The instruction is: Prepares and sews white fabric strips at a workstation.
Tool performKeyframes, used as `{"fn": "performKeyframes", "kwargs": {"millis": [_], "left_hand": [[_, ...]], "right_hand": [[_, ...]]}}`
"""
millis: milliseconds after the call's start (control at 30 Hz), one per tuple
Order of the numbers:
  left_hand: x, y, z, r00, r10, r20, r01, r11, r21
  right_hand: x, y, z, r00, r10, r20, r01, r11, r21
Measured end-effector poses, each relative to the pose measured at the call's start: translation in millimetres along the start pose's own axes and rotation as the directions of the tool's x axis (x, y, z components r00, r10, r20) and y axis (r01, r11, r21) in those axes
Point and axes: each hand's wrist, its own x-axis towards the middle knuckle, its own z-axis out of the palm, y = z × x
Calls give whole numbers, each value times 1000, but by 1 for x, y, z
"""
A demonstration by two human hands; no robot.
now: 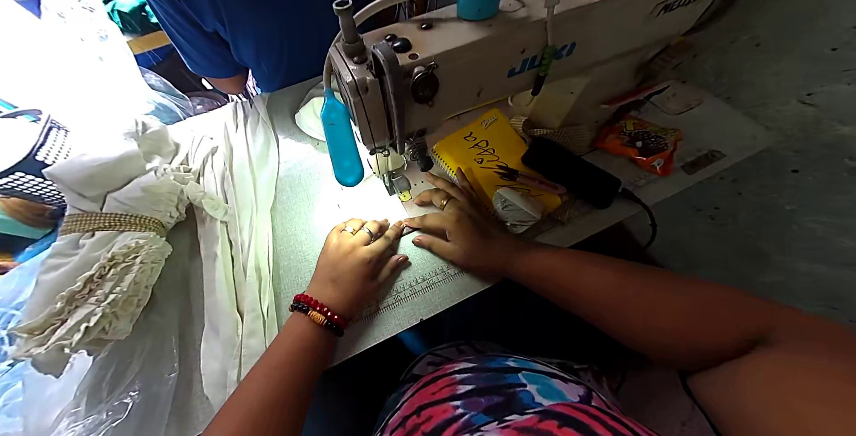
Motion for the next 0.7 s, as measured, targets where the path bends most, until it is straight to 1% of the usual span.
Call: {"fn": "performKeyframes", "kwargs": {"millis": [100, 133, 200, 233, 300, 333, 400, 467, 500, 567, 667, 700], "left_hand": [[9, -9, 1, 1000, 3, 12, -3, 1000, 7], [11, -12, 1, 1000, 5, 15, -6, 1000, 14], [15, -19, 0, 1000, 3, 25, -3, 1000, 13], [17, -21, 0, 1000, 0, 27, 0, 1000, 10], [21, -26, -1, 999, -10, 32, 10, 1000, 6], [22, -28, -2, 999, -18, 37, 18, 1000, 5], [26, -31, -2, 999, -24, 39, 24, 1000, 6], [29, -34, -1, 998, -40, 56, 40, 999, 14], [30, -35, -1, 997, -50, 66, 49, 999, 17], [32, -37, -2, 995, -66, 68, 65, 998, 18], [33, -38, 0, 995, -79, 54, 78, 997, 24], [33, -38, 0, 995, -82, 49, 81, 996, 25]], "right_hand": [[2, -3, -2, 1000, 28, 5, -28, 999, -38], [0, -5, -4, 1000, 23, -18, -24, 999, -47], [-9, -3, -13, 989, 0, -149, -5, 999, -35], [-16, 2, -22, 974, 11, -226, -19, 999, -33], [-31, 22, -48, 910, 64, -409, -114, 988, -100], [-39, 35, -64, 872, 103, -479, -201, 967, -157], [-53, 61, -97, 799, 237, -552, -425, 873, -240], [-60, 86, -120, 740, 405, -537, -588, 777, -224], [-63, 98, -125, 729, 444, -521, -616, 758, -215], [-70, 114, -128, 751, 419, -511, -593, 769, -240], [-76, 119, -121, 777, 367, -512, -558, 777, -291], [-79, 119, -118, 780, 385, -493, -565, 773, -290]]}}
